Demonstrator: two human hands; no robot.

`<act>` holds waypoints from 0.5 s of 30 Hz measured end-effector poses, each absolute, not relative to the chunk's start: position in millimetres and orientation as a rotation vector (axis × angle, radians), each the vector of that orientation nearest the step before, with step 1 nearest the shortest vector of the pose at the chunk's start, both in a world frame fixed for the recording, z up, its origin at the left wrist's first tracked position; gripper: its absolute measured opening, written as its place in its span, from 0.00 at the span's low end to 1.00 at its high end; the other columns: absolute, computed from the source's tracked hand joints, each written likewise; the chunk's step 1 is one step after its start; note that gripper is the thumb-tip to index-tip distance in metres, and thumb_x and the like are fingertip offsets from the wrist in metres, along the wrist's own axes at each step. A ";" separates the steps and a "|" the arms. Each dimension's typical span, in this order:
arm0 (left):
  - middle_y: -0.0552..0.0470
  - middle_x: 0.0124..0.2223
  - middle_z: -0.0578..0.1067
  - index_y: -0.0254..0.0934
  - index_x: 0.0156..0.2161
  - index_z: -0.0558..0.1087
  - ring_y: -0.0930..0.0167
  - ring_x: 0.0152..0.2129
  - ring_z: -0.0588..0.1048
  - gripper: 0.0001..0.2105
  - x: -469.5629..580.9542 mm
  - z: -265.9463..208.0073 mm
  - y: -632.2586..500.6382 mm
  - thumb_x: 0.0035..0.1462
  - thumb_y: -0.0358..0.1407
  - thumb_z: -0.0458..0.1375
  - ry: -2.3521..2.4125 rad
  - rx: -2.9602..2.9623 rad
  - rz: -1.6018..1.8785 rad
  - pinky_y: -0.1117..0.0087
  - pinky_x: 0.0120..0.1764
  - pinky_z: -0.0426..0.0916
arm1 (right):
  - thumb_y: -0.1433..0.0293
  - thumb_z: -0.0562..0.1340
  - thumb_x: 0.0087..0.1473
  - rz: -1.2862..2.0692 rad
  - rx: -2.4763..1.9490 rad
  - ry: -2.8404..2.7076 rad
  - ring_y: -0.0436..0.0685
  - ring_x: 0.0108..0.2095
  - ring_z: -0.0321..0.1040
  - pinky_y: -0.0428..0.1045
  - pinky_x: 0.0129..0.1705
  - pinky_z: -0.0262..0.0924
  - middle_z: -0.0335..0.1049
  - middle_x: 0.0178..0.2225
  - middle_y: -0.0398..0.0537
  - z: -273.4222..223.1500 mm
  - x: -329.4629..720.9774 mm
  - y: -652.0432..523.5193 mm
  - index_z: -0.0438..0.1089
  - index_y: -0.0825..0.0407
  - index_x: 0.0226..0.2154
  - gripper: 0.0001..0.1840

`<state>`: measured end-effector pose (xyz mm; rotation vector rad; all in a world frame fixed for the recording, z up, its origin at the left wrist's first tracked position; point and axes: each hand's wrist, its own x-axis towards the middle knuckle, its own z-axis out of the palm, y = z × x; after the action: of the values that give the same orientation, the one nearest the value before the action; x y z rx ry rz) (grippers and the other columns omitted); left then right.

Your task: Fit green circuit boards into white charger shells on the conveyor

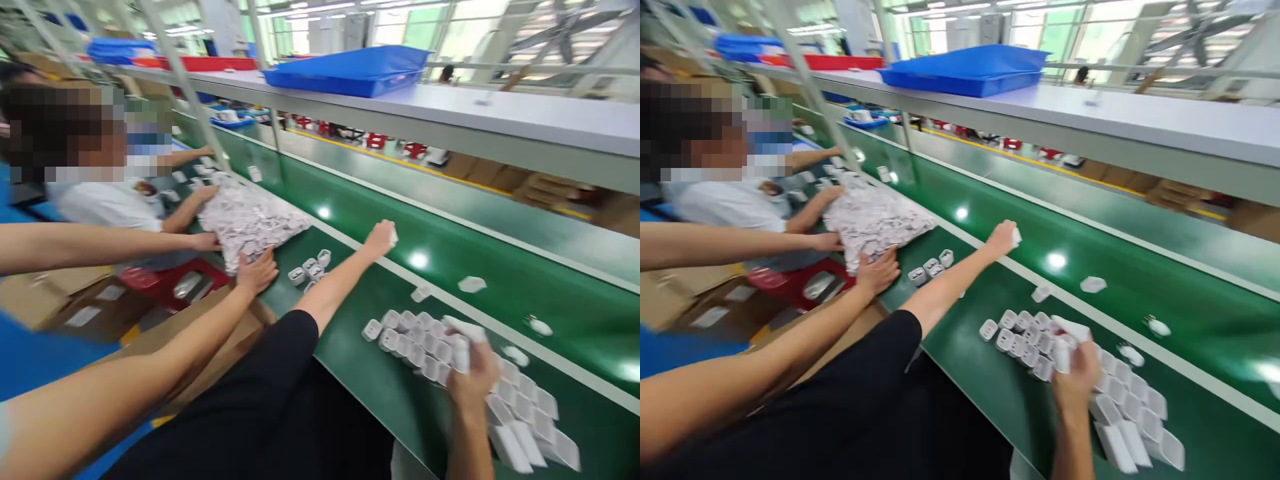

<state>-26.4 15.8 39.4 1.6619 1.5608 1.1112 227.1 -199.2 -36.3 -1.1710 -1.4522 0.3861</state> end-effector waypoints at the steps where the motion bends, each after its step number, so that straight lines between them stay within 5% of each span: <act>1: 0.40 0.66 0.79 0.37 0.67 0.77 0.58 0.58 0.83 0.22 -29.2 33.9 28.0 0.76 0.46 0.67 1.567 1.698 1.087 0.49 0.60 0.83 | 0.44 0.67 0.67 0.378 -1.143 -1.467 0.72 0.38 0.82 0.69 0.43 0.76 0.82 0.36 0.53 -35.0 224.5 -198.1 0.83 0.44 0.43 0.22; 6: 0.39 0.66 0.79 0.36 0.66 0.77 0.57 0.59 0.82 0.23 -47.5 5.9 58.3 0.75 0.46 0.68 1.580 1.927 0.859 0.48 0.60 0.83 | 0.57 0.68 0.70 0.285 -1.083 -1.538 0.65 0.37 0.79 0.61 0.41 0.72 0.83 0.37 0.48 -29.0 220.4 -199.7 0.84 0.43 0.45 0.10; 11: 0.22 0.69 0.72 0.27 0.57 0.75 0.45 0.68 0.67 0.19 -40.9 1.0 65.0 0.71 0.40 0.69 1.614 2.081 0.772 0.44 0.72 0.64 | 0.58 0.67 0.71 0.248 -1.109 -1.495 0.65 0.37 0.80 0.61 0.41 0.74 0.83 0.37 0.47 -27.8 220.1 -199.2 0.83 0.43 0.43 0.10; 15: 0.33 0.63 0.76 0.35 0.55 0.75 0.53 0.60 0.73 0.14 4.7 -2.1 73.3 0.72 0.40 0.66 1.520 2.147 0.723 0.54 0.65 0.67 | 0.60 0.66 0.72 0.209 -1.131 -1.448 0.66 0.40 0.81 0.61 0.42 0.74 0.84 0.39 0.49 -33.6 220.7 -195.0 0.83 0.43 0.41 0.10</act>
<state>4.7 73.3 -2.1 2.1470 1.5198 0.7232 220.7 -195.0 -33.6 -1.1311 -1.4478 0.2089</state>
